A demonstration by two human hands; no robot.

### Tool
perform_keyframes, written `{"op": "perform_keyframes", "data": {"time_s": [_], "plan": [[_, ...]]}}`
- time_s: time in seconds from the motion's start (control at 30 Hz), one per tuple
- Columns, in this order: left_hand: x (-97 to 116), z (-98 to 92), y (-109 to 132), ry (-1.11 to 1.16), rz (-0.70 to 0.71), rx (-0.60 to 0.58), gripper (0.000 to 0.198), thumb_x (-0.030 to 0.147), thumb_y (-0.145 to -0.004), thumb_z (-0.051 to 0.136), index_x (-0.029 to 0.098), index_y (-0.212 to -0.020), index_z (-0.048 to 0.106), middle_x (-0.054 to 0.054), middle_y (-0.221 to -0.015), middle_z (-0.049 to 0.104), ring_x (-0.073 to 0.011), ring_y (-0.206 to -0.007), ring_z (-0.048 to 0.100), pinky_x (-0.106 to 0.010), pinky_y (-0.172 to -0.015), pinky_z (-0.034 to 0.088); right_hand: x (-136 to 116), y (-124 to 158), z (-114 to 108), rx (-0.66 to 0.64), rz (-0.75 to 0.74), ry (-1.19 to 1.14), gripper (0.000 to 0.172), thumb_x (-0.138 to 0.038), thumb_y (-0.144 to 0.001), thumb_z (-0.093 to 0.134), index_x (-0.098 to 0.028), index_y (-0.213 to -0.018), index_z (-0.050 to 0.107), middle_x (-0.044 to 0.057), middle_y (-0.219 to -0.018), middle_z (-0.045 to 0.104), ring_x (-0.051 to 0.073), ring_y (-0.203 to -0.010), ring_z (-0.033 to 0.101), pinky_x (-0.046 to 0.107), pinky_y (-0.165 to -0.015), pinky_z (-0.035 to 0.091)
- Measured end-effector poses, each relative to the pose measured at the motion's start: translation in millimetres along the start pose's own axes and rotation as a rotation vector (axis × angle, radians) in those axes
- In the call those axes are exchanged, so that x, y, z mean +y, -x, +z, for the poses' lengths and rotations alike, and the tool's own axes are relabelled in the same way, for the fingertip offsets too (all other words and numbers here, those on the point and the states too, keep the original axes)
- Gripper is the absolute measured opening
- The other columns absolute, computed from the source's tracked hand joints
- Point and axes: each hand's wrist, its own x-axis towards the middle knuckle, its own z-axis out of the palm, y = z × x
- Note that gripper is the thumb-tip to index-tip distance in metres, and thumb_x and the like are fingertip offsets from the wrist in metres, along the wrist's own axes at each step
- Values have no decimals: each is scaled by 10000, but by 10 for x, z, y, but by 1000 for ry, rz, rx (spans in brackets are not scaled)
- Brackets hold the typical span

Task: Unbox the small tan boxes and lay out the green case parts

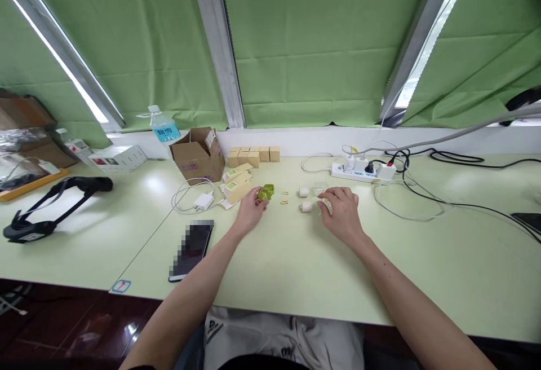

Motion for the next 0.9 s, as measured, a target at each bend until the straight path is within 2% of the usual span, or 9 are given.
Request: {"op": "perform_keyframes", "data": {"time_s": [0.07,0.17,0.23,0.37,0.47,0.67,0.9], "plan": [[24,0,12,-121,12,11,429,292,-906,695,226,-1328,657,-75,-1013,771,-236,-901,717,-406,-880,586,16,-25,25,-22,4,11,178,-243,-980,599,-211,-1070,750,117,-1107,711,312,-1095,544,458,-868,375],[48,16,8,-290,22,36,386,319,-889,736,245,-1267,720,-115,-1208,728,-328,-1200,626,-490,-1084,464,57,-25,63,-60,-16,30,173,-209,-957,611,-211,-1064,747,122,-1104,716,320,-1095,546,463,-867,380],[46,35,-4,-381,13,39,365,349,-885,746,244,-1235,744,-132,-1265,689,-368,-1292,559,-510,-1129,400,84,-10,83,-87,-29,41,189,-200,-942,638,-210,-1095,746,126,-1129,717,324,-1115,545,468,-887,385],[13,60,-26,-503,-8,10,326,331,-911,714,256,-1227,747,-127,-1233,680,-360,-1281,552,-465,-1101,392,74,-10,129,-179,-78,89,337,-194,-909,715,-209,-1246,718,138,-1234,709,336,-1192,531,474,-945,378],[-11,59,-34,-559,-14,-10,274,313,-941,675,259,-1198,754,-129,-1206,692,-365,-1265,555,-454,-1071,401,8,-34,195,-237,-132,134,400,-202,-886,758,-222,-1282,705,141,-1288,700,344,-1218,518,473,-962,369],[-28,63,-43,-611,-15,-6,290,318,-969,645,253,-1237,732,-140,-1225,704,-358,-1240,578,-431,-1040,414,-64,-78,328,-239,-186,227,198,-204,-942,699,-202,-1135,743,144,-1274,703,331,-1202,496,456,-954,356],[73,75,48,-634,35,52,469,284,-984,618,228,-1449,598,-160,-1333,622,-376,-1291,489,-481,-1070,394,-39,-166,372,-223,-171,270,220,-203,-969,658,-207,-1172,745,155,-1279,683,333,-1190,474,444,-933,337]]}}
